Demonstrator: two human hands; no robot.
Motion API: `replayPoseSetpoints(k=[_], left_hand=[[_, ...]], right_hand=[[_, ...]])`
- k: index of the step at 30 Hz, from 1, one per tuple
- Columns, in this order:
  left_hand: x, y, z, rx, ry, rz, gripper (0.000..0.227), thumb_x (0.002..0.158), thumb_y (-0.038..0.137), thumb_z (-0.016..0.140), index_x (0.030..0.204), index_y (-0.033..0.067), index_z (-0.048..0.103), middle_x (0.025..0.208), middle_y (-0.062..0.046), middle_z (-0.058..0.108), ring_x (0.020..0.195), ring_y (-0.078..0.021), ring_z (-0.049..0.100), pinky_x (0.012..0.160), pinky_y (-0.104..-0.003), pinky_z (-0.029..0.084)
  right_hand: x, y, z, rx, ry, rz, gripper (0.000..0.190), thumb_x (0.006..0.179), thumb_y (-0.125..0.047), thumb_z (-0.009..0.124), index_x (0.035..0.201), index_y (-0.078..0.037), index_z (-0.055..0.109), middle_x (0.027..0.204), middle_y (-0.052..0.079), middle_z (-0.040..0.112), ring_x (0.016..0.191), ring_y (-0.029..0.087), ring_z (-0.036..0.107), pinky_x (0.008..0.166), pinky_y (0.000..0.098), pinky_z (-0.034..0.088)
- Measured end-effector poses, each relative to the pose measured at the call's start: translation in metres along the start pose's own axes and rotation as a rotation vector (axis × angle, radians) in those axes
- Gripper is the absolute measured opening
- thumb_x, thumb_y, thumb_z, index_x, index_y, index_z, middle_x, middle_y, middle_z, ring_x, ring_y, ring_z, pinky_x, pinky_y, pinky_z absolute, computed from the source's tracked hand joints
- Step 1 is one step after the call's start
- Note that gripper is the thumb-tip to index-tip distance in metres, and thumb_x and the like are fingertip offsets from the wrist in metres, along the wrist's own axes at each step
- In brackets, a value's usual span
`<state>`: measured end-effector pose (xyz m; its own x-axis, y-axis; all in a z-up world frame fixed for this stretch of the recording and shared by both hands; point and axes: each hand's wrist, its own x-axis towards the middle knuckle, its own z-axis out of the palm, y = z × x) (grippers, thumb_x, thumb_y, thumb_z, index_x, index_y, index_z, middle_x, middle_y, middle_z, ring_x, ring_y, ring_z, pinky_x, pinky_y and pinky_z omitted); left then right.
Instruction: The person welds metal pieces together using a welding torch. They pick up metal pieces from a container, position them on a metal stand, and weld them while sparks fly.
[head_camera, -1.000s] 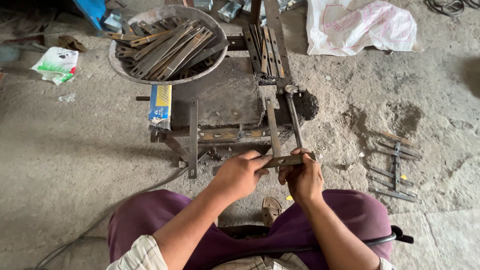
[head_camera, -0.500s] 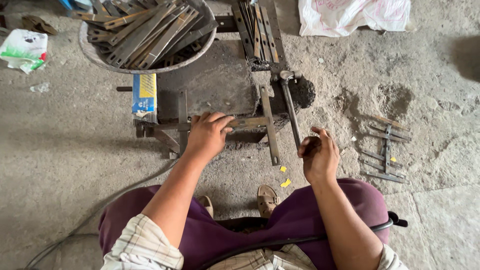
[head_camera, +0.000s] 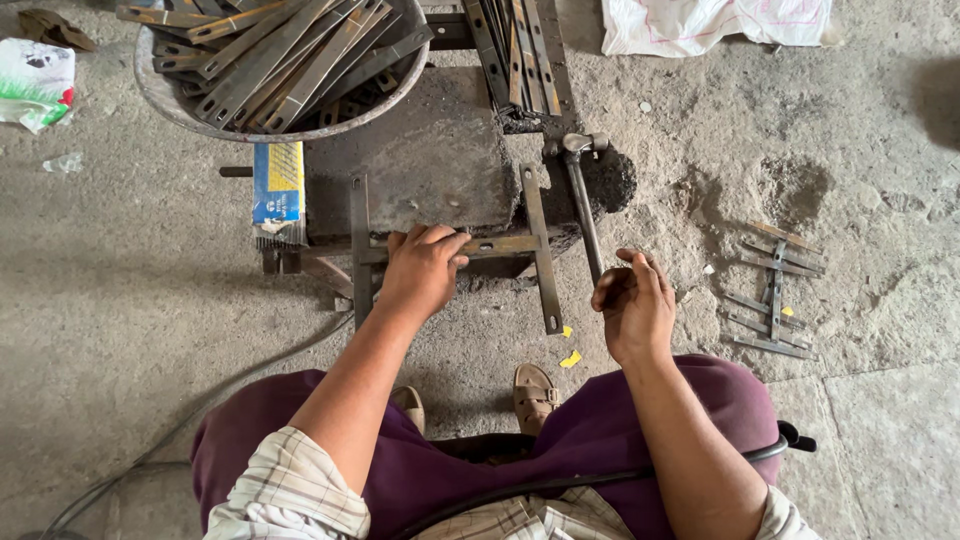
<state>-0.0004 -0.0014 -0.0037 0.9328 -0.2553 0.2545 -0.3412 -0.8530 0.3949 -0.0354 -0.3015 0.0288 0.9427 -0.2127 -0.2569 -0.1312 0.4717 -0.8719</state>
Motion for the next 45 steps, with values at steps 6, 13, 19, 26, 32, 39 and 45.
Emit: replayPoseSetpoints(k=[6, 13, 19, 26, 32, 39, 45], left_hand=[[0.000, 0.002, -0.002, -0.004, 0.000, -0.007, 0.028, 0.092, 0.012, 0.069, 0.119, 0.0103, 0.075, 0.118, -0.004, 0.072, 0.113, -0.0240, 0.064, 0.101, -0.047, 0.040], [0.002, 0.004, -0.003, -0.016, -0.013, -0.046, 0.029, 0.093, 0.018, 0.070, 0.121, 0.0127, 0.075, 0.122, -0.006, 0.071, 0.117, -0.0271, 0.061, 0.103, -0.052, 0.038], [0.004, 0.013, -0.009, -0.027, -0.111, -0.097, 0.034, 0.093, 0.017, 0.067, 0.127, 0.0142, 0.071, 0.128, -0.005, 0.069, 0.123, -0.0270, 0.058, 0.106, -0.053, 0.036], [0.004, 0.012, -0.003, -0.041, -0.077, -0.073, 0.032, 0.096, 0.014, 0.063, 0.128, 0.0120, 0.071, 0.129, -0.005, 0.070, 0.122, -0.0246, 0.060, 0.106, -0.048, 0.039], [0.003, 0.013, -0.010, -0.090, -0.047, -0.063, 0.030, 0.094, 0.015, 0.066, 0.123, 0.0112, 0.073, 0.126, -0.007, 0.070, 0.120, -0.0287, 0.059, 0.103, -0.053, 0.037], [0.009, 0.016, -0.030, 0.015, -0.188, -0.096, 0.041, 0.093, 0.024, 0.067, 0.134, 0.0165, 0.064, 0.136, -0.007, 0.064, 0.128, -0.0300, 0.053, 0.110, -0.055, 0.030], [-0.001, -0.010, -0.087, 0.182, -0.299, -0.276, 0.072, 0.085, 0.030, 0.074, 0.151, 0.0277, 0.046, 0.132, -0.005, 0.067, 0.139, -0.0309, 0.045, 0.118, -0.063, 0.015]], right_hand=[[0.001, 0.001, 0.000, -0.016, -0.004, 0.007, 0.027, 0.111, -0.023, 0.043, 0.118, -0.002, 0.058, 0.075, 0.009, 0.065, 0.060, 0.019, 0.060, 0.055, 0.0333, 0.048], [0.002, 0.001, -0.003, -0.051, 0.028, 0.009, 0.027, 0.110, -0.021, 0.047, 0.122, 0.001, 0.058, 0.079, 0.010, 0.066, 0.065, 0.020, 0.061, 0.058, 0.0349, 0.050], [0.004, -0.001, -0.005, -0.035, -0.039, -0.051, 0.020, 0.109, -0.018, 0.052, 0.115, -0.001, 0.061, 0.078, 0.011, 0.065, 0.065, 0.022, 0.062, 0.058, 0.0340, 0.050], [-0.006, -0.003, 0.006, -0.104, -0.054, -0.050, 0.019, 0.111, -0.016, 0.054, 0.116, 0.000, 0.062, 0.080, 0.011, 0.066, 0.066, 0.021, 0.063, 0.059, 0.0341, 0.051], [-0.006, -0.001, 0.014, -0.136, -0.089, -0.083, 0.019, 0.105, -0.013, 0.056, 0.116, 0.002, 0.063, 0.077, 0.012, 0.067, 0.063, 0.021, 0.064, 0.058, 0.0329, 0.052], [0.000, -0.011, 0.016, -0.344, -0.348, -0.128, 0.026, 0.104, -0.017, 0.065, 0.119, 0.004, 0.061, 0.089, 0.015, 0.069, 0.072, 0.020, 0.068, 0.063, 0.0353, 0.056], [0.024, -0.037, 0.076, -1.591, -0.468, -0.229, 0.050, 0.089, -0.035, 0.075, 0.134, -0.017, 0.062, 0.115, 0.004, 0.074, 0.103, 0.021, 0.070, 0.090, 0.0408, 0.059]])
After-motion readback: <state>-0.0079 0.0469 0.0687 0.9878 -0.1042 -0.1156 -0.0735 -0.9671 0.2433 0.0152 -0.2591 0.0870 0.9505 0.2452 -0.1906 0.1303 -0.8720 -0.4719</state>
